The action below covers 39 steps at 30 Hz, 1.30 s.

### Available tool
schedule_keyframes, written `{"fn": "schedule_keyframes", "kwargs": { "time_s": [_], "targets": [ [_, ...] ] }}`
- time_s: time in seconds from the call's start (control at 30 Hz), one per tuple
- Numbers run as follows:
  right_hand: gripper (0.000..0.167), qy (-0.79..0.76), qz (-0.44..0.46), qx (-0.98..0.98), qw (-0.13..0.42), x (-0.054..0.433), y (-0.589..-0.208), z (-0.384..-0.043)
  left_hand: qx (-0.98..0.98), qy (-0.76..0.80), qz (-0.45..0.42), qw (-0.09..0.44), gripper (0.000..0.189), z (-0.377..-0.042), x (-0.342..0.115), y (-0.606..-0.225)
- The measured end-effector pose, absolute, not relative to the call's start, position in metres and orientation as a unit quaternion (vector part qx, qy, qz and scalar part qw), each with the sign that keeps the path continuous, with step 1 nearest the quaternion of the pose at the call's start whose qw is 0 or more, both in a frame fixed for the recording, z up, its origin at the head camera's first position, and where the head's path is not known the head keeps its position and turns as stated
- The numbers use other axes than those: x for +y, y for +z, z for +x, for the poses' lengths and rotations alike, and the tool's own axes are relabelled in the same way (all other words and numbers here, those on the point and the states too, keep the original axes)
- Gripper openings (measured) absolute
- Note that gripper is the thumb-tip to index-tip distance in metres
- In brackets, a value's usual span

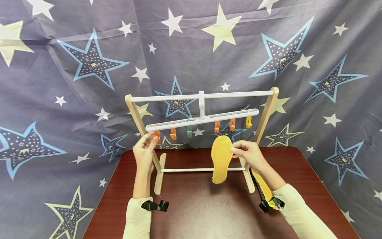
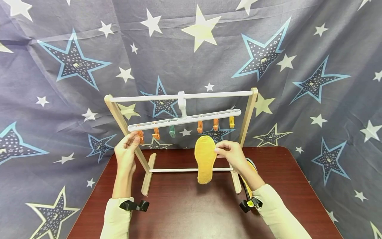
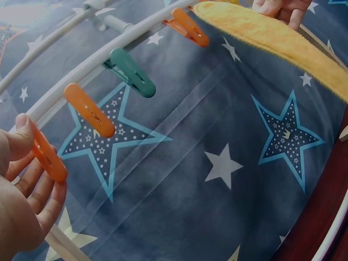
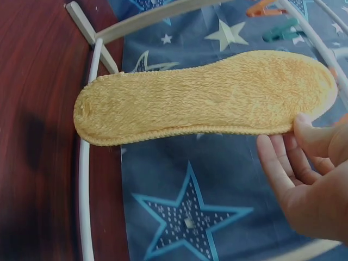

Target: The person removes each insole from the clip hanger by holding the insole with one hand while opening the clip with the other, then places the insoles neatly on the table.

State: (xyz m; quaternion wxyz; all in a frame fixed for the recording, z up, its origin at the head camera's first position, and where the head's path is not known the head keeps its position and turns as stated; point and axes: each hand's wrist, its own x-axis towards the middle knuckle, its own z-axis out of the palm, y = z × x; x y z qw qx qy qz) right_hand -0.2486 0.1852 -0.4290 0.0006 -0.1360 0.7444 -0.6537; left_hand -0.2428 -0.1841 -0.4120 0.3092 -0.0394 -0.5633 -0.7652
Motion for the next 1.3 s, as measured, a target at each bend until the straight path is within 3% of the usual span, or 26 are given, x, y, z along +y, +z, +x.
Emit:
{"fn": "schedule_keyframes", "kwargs": {
  "time_s": [0.13,0.53,1.3],
  "targets": [
    [0.023,-0.659,-0.113,0.744,-0.005,0.201,-0.426,-0.248,-0.56,-0.767,-0.033,0.312,0.025,-0.244,-0.184,-0.413],
    [0.004,-0.675,-0.094,0.731,-0.014,0.242,-0.426,-0.243,-0.544,-0.776,-0.022,0.319,0.024,-0.243,-0.182,-0.412],
    [0.024,-0.706,-0.071,0.705,-0.016,0.313,-0.425,-0.234,-0.53,-0.787,-0.034,0.314,0.024,-0.245,-0.179,-0.415]
  ]
}}
